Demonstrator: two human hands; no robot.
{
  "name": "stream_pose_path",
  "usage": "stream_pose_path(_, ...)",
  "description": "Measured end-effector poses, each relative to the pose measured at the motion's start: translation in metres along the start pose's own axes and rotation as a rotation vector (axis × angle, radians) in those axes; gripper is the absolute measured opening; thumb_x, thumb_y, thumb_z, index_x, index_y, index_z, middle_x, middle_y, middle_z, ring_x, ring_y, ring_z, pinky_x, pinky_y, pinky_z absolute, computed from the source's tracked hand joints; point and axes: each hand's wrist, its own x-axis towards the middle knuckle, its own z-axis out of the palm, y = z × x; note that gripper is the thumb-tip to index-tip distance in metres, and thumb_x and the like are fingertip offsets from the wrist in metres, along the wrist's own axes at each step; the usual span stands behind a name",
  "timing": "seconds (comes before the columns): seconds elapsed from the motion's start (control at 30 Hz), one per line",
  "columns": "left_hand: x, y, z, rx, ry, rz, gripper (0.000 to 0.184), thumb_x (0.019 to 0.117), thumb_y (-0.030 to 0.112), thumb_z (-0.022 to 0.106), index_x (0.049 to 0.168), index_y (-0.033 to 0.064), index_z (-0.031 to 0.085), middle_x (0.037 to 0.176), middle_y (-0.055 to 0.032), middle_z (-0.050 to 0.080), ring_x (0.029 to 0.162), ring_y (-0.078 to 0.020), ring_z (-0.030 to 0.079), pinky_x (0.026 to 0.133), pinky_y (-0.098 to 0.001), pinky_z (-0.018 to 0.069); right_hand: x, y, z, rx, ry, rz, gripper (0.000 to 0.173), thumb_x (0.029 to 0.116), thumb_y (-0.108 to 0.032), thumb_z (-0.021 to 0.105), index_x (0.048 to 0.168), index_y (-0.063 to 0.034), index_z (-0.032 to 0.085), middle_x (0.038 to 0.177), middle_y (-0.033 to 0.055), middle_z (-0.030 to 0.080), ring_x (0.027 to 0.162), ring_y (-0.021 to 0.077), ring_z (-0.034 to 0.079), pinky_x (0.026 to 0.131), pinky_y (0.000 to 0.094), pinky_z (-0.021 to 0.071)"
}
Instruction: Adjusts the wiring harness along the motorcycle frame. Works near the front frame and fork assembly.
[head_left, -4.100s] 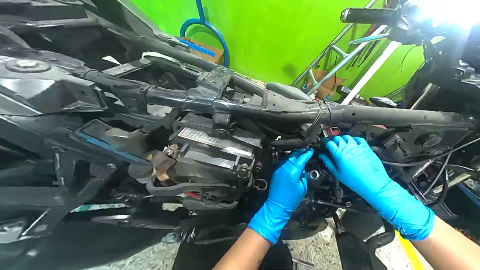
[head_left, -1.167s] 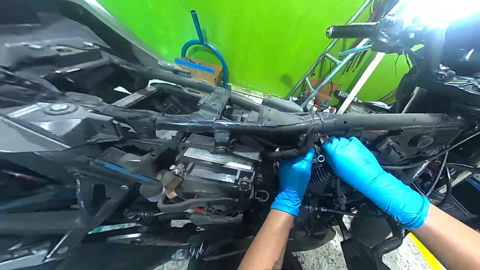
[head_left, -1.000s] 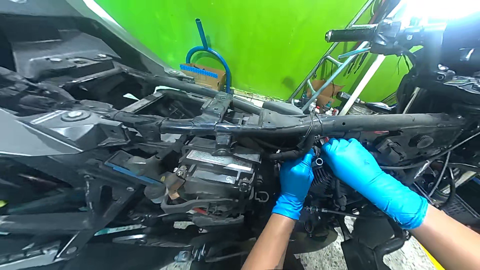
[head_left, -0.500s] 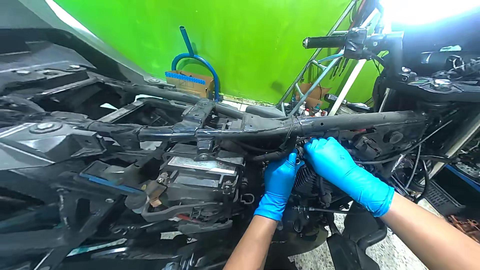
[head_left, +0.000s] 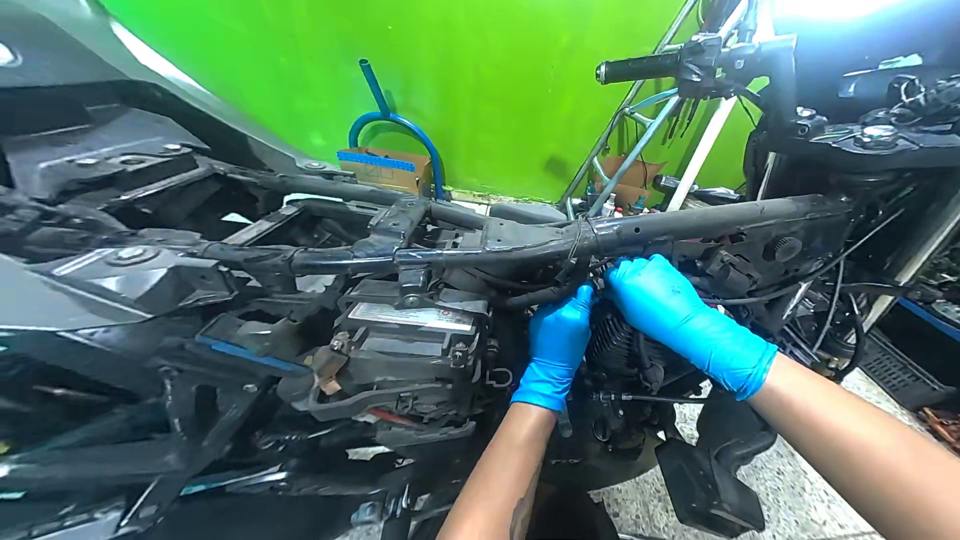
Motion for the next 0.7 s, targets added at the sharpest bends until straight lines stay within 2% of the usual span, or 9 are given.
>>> stream_pose_path(0.1, 0.0027, 0.0015, 0.0001, -0.009, -0.005, 0.015, 0.025, 0.0859, 0.002, 0.072, 0.111, 0.0035, 0.076, 0.071, -0.0133, 0.071, 0.062, -0.0321, 0.072, 0.052, -0.0488, 0.0561, -0.0014, 0.0007, -0.0006, 0.003, -0.001, 0.014, 0.021, 0.1036, -0.020, 0.056, 0.103, -0.0027, 0.069, 0.104, 0.0157, 0.069, 0.100, 0.0332, 0.068, 0.093, 0.0493, 0.0489)
stream_pose_path(0.23, 0.0050, 0.0004, 0.0041, 0.022, 0.004, 0.031, 0.026, 0.0908, 0.025, 0.078, 0.107, 0.0047, 0.076, 0.070, -0.0120, 0.071, 0.063, -0.0308, 0.072, 0.054, -0.0483, 0.0576, -0.0016, 0.0001, 0.0000, -0.005, 0.016, 0.020, 0.018, 0.1023, -0.016, 0.056, 0.102, -0.0027, 0.068, 0.102, 0.0153, 0.069, 0.098, 0.0329, 0.068, 0.092, 0.0488, 0.0490)
stream_pose_path(0.33, 0.0045, 0.0038, 0.0014, 0.030, -0.035, -0.006, 0.019, 0.0936, 0.010, 0.071, 0.112, 0.0041, 0.075, 0.073, -0.0140, 0.072, 0.065, -0.0335, 0.072, 0.055, -0.0498, 0.0572, -0.0009, -0.0010, -0.0029, 0.014, -0.007, 0.026, 0.017, 0.1016, -0.015, 0.057, 0.102, -0.0029, 0.068, 0.102, 0.0151, 0.069, 0.099, 0.0329, 0.068, 0.093, 0.0489, 0.0490)
stream_pose_path(0.37, 0.0057, 0.0040, 0.0008, 0.026, -0.032, -0.009, 0.023, 0.0893, 0.004, 0.071, 0.112, 0.0036, 0.076, 0.074, -0.0149, 0.072, 0.065, -0.0346, 0.073, 0.054, -0.0508, 0.0573, -0.0005, -0.0014, -0.0045, 0.020, -0.019, 0.027, 0.016, 0.1015, -0.015, 0.057, 0.102, -0.0028, 0.068, 0.103, 0.0153, 0.069, 0.100, 0.0332, 0.067, 0.093, 0.0492, 0.0487)
stream_pose_path(0.43, 0.0066, 0.0039, -0.0011, 0.017, -0.058, -0.005, 0.025, 0.0897, 0.001, 0.071, 0.115, 0.0039, 0.076, 0.077, -0.0164, 0.074, 0.067, -0.0365, 0.073, 0.056, -0.0537, 0.0577, -0.0015, -0.0017, -0.0056, 0.019, -0.034, 0.033, 0.015, 0.1003, -0.014, 0.059, 0.105, -0.0029, 0.068, 0.106, 0.0154, 0.070, 0.101, 0.0333, 0.068, 0.094, 0.0507, 0.0493)
stream_pose_path(0.5, 0.0069, 0.0007, -0.0006, 0.027, -0.067, 0.017, 0.022, 0.0950, 0.015, 0.072, 0.115, 0.0061, 0.075, 0.078, -0.0158, 0.074, 0.068, -0.0362, 0.074, 0.056, -0.0549, 0.0579, -0.0021, -0.0017, -0.0068, 0.025, -0.062, 0.033, 0.015, 0.0976, -0.009, 0.060, 0.108, -0.0023, 0.068, 0.108, 0.0163, 0.069, 0.103, 0.0343, 0.068, 0.093, 0.0528, 0.0497)
stream_pose_path(0.57, 0.0087, 0.0000, -0.0011, 0.035, -0.063, 0.024, 0.029, 0.0923, 0.025, 0.077, 0.112, 0.0042, 0.075, 0.077, -0.0165, 0.073, 0.068, -0.0369, 0.074, 0.056, -0.0562, 0.0571, -0.0014, -0.0018, -0.0086, 0.043, -0.076, 0.033, 0.016, 0.0954, -0.007, 0.062, 0.110, -0.0016, 0.068, 0.109, 0.0169, 0.069, 0.104, 0.0348, 0.067, 0.093, 0.0533, 0.0493)
stream_pose_path(0.63, 0.0072, 0.0020, -0.0031, 0.051, -0.092, -0.008, 0.024, 0.0973, 0.020, 0.071, 0.115, 0.0038, 0.072, 0.078, -0.0178, 0.072, 0.069, -0.0388, 0.073, 0.057, -0.0575, 0.0562, -0.0018, -0.0029, -0.0092, 0.050, -0.075, 0.036, 0.017, 0.0972, -0.007, 0.060, 0.112, -0.0013, 0.067, 0.112, 0.0169, 0.069, 0.106, 0.0344, 0.067, 0.094, 0.0526, 0.0488)
stream_pose_path(0.7, 0.0053, 0.0013, -0.0007, 0.044, -0.067, -0.009, 0.022, 0.0947, 0.007, 0.069, 0.116, 0.0019, 0.073, 0.077, -0.0185, 0.073, 0.068, -0.0396, 0.073, 0.056, -0.0582, 0.0558, -0.0025, -0.0033, -0.0076, 0.068, -0.061, 0.042, 0.018, 0.0981, -0.006, 0.058, 0.112, -0.0018, 0.067, 0.112, 0.0162, 0.069, 0.106, 0.0335, 0.067, 0.096, 0.0514, 0.0483)
